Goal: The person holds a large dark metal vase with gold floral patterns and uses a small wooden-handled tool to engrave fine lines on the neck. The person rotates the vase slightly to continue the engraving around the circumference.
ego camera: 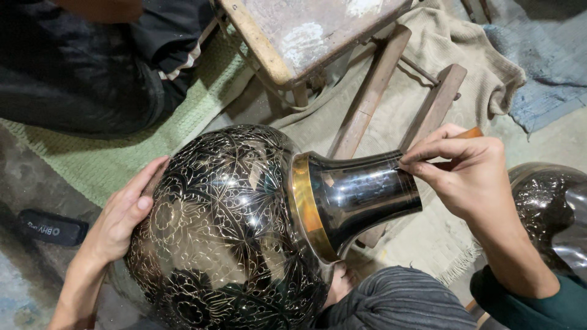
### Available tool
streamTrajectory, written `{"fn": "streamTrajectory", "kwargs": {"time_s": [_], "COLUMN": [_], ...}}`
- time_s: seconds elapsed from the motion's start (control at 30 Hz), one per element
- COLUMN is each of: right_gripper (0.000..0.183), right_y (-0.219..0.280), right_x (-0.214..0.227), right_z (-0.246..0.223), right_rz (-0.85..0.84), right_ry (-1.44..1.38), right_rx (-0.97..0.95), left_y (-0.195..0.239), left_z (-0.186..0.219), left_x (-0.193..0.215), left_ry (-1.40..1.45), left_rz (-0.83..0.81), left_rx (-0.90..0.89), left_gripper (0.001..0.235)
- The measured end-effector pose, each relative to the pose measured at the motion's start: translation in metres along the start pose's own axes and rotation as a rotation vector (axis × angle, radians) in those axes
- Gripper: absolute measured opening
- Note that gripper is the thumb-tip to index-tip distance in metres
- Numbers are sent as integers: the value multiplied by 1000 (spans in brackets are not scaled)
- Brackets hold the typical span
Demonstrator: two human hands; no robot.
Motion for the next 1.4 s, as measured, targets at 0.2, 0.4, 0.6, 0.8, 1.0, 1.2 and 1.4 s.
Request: {"fn": "streamTrajectory", "kwargs": {"time_s": [0.2, 0.4, 0.6, 0.8, 1.0, 1.2, 1.4], "right_gripper": [17, 20, 23, 25, 24, 23, 20], "right_y": [0, 13, 20, 23, 33, 37, 43], "right_x": [0, 2, 3, 4, 6, 6, 9], "right_z": [-4, -10, -9, -8, -16, -13, -15], "right_rz": [19, -1, 28, 38, 33, 64, 20], "right_ry": [86, 34, 2, 32, 75, 43, 32], "right_rx": [-10, 76, 115, 116, 188, 238, 312], "left_y": [0, 0, 1, -1, 0, 1, 0], "left_z": [-3, -2, 1, 3, -2, -6, -6], "left_x": [-2, -2, -2, -3, -4, -5, -6], "left_ry": [12, 36, 51, 68, 80, 74, 106], "left_rz": [8, -2, -5, -32, -34, -35, -45], "left_rx": [56, 45, 45, 17, 35, 50, 28], "left_gripper": [90, 87, 86, 88, 86, 86, 86]}}
Point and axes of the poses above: each hand's wrist, its own y-axis away from the middle knuckle, its own x-axis out of the back of the hand, z = x × y, the point moved 7 cm from there along -y, towards the middle knuckle, and after that the axes turned 4 degrees about -y, right-handed, at the moved point
